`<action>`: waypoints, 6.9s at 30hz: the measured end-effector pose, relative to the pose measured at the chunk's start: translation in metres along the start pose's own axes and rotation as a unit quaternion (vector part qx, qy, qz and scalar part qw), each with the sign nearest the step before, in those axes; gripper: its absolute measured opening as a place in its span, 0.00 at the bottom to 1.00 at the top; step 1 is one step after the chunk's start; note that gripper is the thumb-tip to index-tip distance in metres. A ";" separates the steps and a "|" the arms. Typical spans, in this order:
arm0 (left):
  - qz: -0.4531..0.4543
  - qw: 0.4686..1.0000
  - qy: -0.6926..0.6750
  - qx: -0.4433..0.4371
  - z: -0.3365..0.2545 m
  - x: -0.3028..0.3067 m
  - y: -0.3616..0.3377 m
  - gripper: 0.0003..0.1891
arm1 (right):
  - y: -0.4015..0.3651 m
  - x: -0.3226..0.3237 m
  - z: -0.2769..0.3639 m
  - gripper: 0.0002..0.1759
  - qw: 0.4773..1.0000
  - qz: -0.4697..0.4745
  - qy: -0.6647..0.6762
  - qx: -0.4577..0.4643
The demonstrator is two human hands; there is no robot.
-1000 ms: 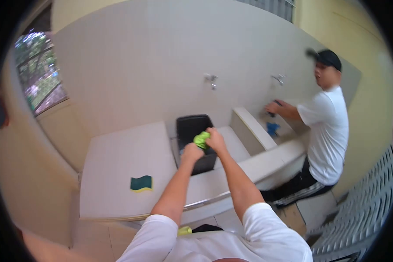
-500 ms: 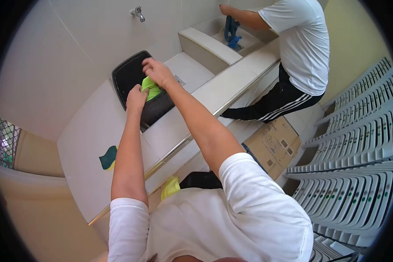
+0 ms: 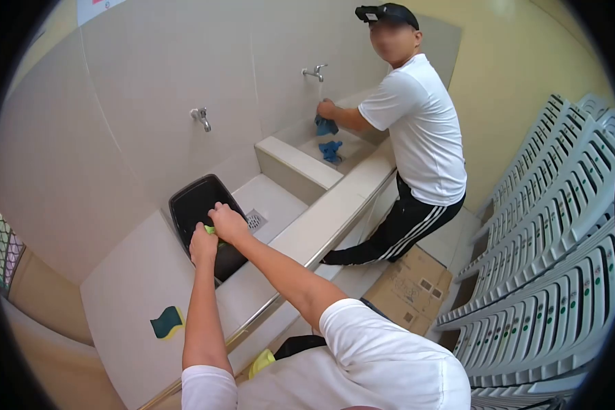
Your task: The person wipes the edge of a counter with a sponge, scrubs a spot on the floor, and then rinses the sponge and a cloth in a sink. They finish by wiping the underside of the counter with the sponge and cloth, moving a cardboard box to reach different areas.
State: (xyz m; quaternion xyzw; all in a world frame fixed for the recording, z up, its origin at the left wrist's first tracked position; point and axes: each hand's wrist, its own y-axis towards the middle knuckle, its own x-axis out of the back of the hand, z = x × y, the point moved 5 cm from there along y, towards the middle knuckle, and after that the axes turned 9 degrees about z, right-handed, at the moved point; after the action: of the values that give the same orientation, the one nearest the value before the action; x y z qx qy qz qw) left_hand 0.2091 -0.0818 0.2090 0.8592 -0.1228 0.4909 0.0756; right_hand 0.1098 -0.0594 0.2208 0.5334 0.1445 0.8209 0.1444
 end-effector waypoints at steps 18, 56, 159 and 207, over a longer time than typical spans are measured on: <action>-0.013 1.000 0.001 0.002 -0.009 0.018 -0.019 0.15 | 0.003 -0.011 -0.011 0.23 0.988 0.120 0.047 -0.088; -0.036 0.999 0.022 0.025 0.001 0.009 -0.007 0.13 | -0.022 0.004 0.002 0.11 0.998 -0.040 -0.005 -0.038; -0.334 0.845 -0.402 0.110 0.023 0.003 0.083 0.13 | 0.101 -0.113 -0.056 0.29 0.904 0.310 0.173 0.239; -0.040 0.825 -0.467 -0.315 0.051 0.041 -0.171 0.20 | -0.116 0.120 0.117 0.11 0.983 0.052 0.139 0.113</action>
State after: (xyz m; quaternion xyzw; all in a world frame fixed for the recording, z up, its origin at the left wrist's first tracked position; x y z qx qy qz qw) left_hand 0.3202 0.0640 0.2172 0.9194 -0.2571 -0.0380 0.2954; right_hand 0.1798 0.1037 0.3215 0.4337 0.2269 0.8718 0.0194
